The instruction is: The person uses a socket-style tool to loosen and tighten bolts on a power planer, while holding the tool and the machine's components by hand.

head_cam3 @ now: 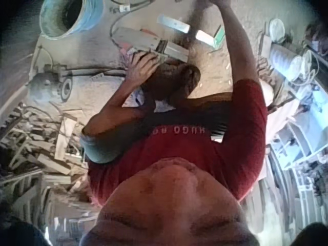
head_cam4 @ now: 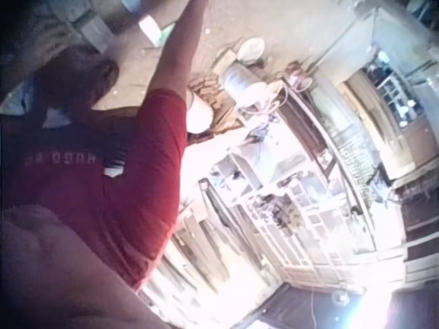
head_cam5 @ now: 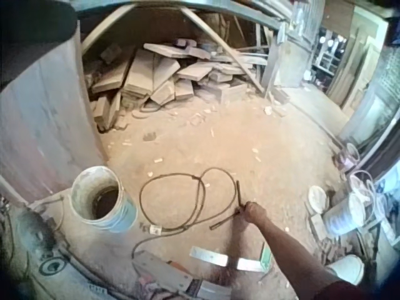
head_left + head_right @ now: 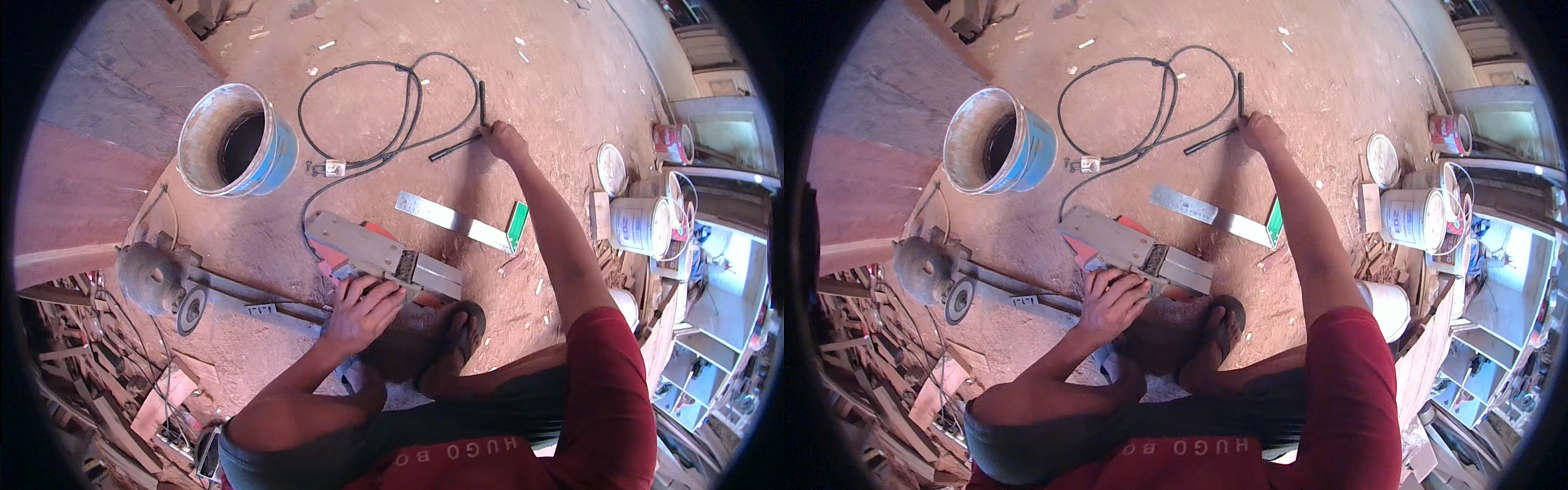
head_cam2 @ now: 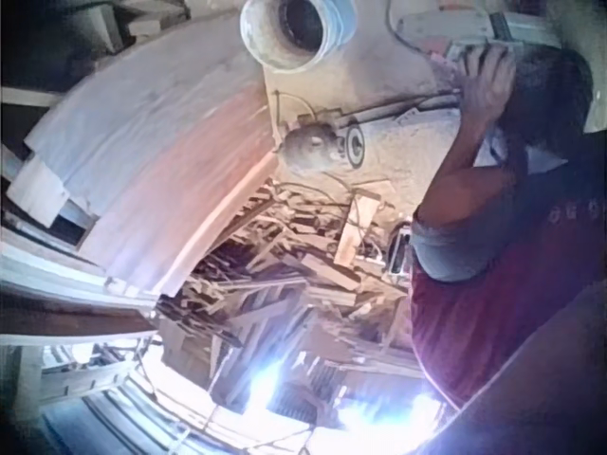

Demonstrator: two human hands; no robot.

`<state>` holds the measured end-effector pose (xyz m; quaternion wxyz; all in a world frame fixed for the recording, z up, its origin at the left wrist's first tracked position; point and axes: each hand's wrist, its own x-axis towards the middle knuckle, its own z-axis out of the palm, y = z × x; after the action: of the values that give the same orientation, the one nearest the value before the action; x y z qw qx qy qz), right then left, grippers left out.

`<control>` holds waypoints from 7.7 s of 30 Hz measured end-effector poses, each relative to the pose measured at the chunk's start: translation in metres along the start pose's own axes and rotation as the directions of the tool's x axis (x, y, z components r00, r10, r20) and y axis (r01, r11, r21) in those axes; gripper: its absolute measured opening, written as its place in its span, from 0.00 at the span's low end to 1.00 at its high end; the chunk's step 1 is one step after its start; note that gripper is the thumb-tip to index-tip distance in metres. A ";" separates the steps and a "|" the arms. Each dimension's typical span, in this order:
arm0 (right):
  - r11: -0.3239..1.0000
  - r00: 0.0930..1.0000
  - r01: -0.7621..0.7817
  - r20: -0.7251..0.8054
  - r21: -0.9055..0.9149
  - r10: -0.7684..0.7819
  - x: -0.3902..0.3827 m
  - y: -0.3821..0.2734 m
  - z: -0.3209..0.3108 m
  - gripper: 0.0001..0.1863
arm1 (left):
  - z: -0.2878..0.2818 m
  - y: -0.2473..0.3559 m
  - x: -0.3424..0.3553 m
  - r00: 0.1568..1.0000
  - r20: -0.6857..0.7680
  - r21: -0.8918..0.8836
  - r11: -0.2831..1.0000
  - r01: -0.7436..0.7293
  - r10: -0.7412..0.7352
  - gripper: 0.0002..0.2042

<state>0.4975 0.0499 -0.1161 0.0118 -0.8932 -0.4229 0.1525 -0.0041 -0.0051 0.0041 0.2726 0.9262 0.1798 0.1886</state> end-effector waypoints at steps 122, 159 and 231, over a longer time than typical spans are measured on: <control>0.675 0.634 0.608 0.257 0.417 -0.729 -0.203 -0.118 -0.210 0.13 | -0.001 0.007 0.011 0.994 -0.083 -0.025 0.998 0.064 -0.066 0.22; 0.553 0.454 0.735 0.321 0.392 -0.831 -0.188 -0.153 -0.181 0.16 | -0.002 0.009 0.004 0.999 -0.018 -0.006 0.999 0.048 -0.048 0.23; 0.708 0.555 0.578 0.440 0.406 -0.706 -0.179 -0.155 -0.176 0.19 | -0.002 0.008 0.005 0.999 -0.014 0.017 0.999 0.041 -0.041 0.24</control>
<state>0.3241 0.0321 0.1223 0.0372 -0.5800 -0.6847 0.4397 0.0012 -0.0082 0.0119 0.2671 0.9234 0.2022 0.1875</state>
